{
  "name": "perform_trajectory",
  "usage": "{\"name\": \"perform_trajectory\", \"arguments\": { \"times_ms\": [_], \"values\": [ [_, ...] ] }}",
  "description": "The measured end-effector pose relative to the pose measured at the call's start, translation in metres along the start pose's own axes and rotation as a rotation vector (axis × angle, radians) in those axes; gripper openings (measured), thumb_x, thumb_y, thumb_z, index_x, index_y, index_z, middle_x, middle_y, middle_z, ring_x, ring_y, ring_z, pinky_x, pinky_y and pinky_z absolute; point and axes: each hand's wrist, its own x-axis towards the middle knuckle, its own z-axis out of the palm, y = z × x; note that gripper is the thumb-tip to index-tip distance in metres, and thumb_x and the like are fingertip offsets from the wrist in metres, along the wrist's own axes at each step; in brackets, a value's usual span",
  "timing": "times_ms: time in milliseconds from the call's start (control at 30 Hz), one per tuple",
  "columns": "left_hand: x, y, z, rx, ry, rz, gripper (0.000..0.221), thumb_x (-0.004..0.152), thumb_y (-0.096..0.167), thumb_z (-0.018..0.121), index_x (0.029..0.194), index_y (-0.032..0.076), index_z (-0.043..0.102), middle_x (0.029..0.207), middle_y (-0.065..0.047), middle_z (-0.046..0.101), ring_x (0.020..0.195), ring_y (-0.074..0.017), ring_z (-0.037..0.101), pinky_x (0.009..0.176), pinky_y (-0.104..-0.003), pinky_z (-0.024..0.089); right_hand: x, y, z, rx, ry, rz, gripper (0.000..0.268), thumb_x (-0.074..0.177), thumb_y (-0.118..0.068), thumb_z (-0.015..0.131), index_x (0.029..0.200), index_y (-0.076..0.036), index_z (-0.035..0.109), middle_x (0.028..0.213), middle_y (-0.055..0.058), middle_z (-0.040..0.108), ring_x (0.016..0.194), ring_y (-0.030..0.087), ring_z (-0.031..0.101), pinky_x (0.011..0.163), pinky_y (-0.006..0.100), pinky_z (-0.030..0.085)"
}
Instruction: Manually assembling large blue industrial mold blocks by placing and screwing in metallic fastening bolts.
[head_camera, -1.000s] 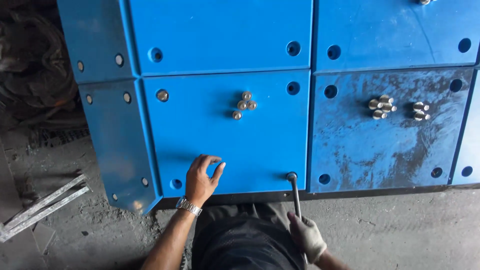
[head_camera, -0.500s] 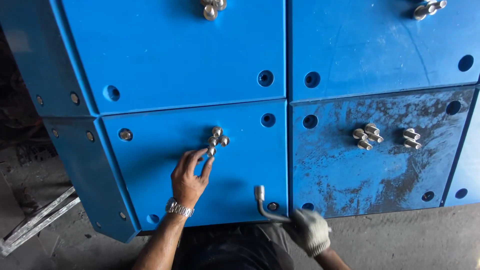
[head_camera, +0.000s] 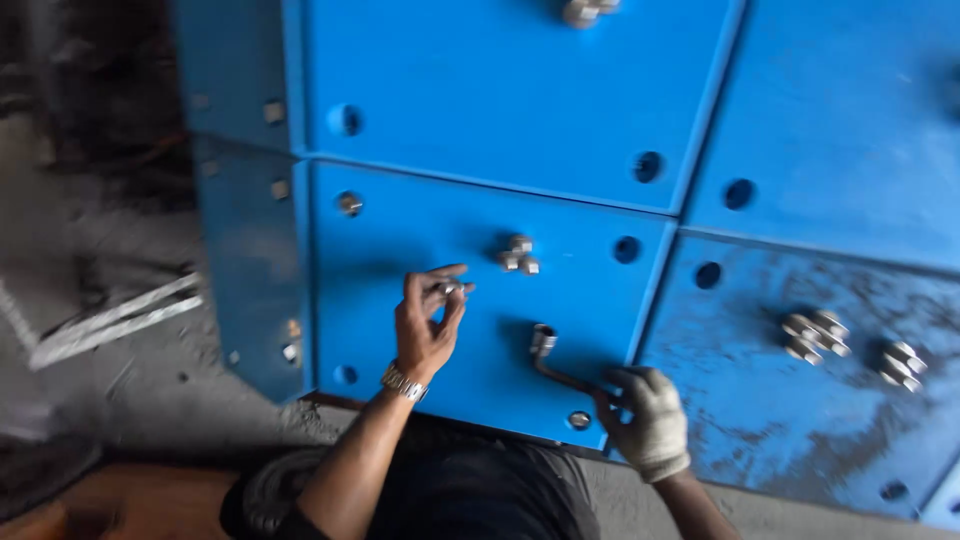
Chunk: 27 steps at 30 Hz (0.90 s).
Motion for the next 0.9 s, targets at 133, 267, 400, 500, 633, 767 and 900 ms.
{"name": "perform_trajectory", "arguments": {
  "times_ms": [133, 267, 400, 500, 633, 767, 900],
  "values": [
    [0.005, -0.068, -0.046, -0.339, 0.139, -0.188, 0.02, 0.102, 0.006, 0.063, 0.12, 0.005, 0.056, 0.108, -0.009, 0.072, 0.092, -0.0159, 0.073, 0.074, -0.03, 0.062, 0.005, 0.006, 0.013, -0.029, -0.084, 0.107, 0.017, 0.079, -0.028, 0.08, 0.092, -0.018, 0.075, 0.091, 0.004, 0.068, 0.082, 0.025, 0.067, 0.068, 0.04, 0.055],
    [0.057, -0.071, -0.089, 0.141, 0.35, -0.086, 0.013, 0.097, 0.019, 0.073, 0.104, 0.009, 0.07, 0.095, -0.006, 0.072, 0.079, -0.0186, 0.068, 0.067, -0.034, 0.055, 0.014, -0.013, 0.014, -0.147, -0.177, 0.131, 0.014, 0.083, -0.028, 0.079, 0.085, -0.015, 0.074, 0.084, 0.006, 0.068, 0.076, 0.026, 0.068, 0.067, 0.041, 0.055],
    [0.092, -0.085, -0.104, 0.381, 0.355, 0.062, 0.019, 0.09, 0.022, 0.081, 0.099, 0.008, 0.071, 0.091, -0.008, 0.07, 0.083, -0.025, 0.067, 0.075, -0.041, 0.055, 0.011, -0.026, 0.017, -0.207, -0.23, 0.022, 0.02, 0.079, -0.03, 0.079, 0.085, -0.012, 0.074, 0.089, 0.007, 0.07, 0.075, 0.027, 0.067, 0.067, 0.042, 0.055],
    [0.104, -0.093, -0.109, 0.58, 0.239, 0.112, 0.024, 0.086, 0.026, 0.082, 0.094, 0.006, 0.071, 0.092, -0.012, 0.068, 0.09, -0.031, 0.066, 0.079, -0.046, 0.055, 0.005, -0.03, 0.019, -0.151, -0.272, 0.113, 0.023, 0.081, -0.032, 0.076, 0.09, -0.011, 0.074, 0.092, 0.008, 0.07, 0.078, 0.024, 0.071, 0.067, 0.04, 0.059],
    [0.117, -0.101, -0.115, 0.793, 0.012, 0.195, 0.026, 0.091, 0.026, 0.075, 0.094, 0.001, 0.069, 0.097, -0.018, 0.065, 0.094, -0.0324, 0.064, 0.081, -0.046, 0.056, 0.003, -0.031, 0.026, -0.228, -0.208, 0.147, 0.021, 0.085, -0.031, 0.075, 0.089, -0.011, 0.075, 0.092, 0.009, 0.071, 0.084, 0.027, 0.07, 0.073, 0.043, 0.058],
    [0.129, -0.11, -0.115, 0.862, -0.159, 0.277, 0.025, 0.094, 0.022, 0.071, 0.095, -0.003, 0.068, 0.099, -0.02, 0.063, 0.093, -0.0309, 0.063, 0.081, -0.044, 0.057, 0.004, -0.036, 0.029, -0.298, -0.206, 0.115, 0.023, 0.084, -0.032, 0.075, 0.092, -0.011, 0.076, 0.095, 0.011, 0.071, 0.086, 0.027, 0.069, 0.074, 0.042, 0.059],
    [0.122, -0.097, -0.123, 0.769, -0.143, 0.215, 0.022, 0.091, 0.022, 0.073, 0.093, 0.001, 0.069, 0.097, -0.017, 0.065, 0.093, -0.0286, 0.064, 0.079, -0.044, 0.056, -0.002, -0.039, 0.036, -0.506, -0.352, -0.203, 0.041, 0.076, -0.044, 0.079, 0.098, -0.009, 0.075, 0.097, 0.012, 0.072, 0.079, 0.026, 0.069, 0.07, 0.041, 0.059]
  ]
}}
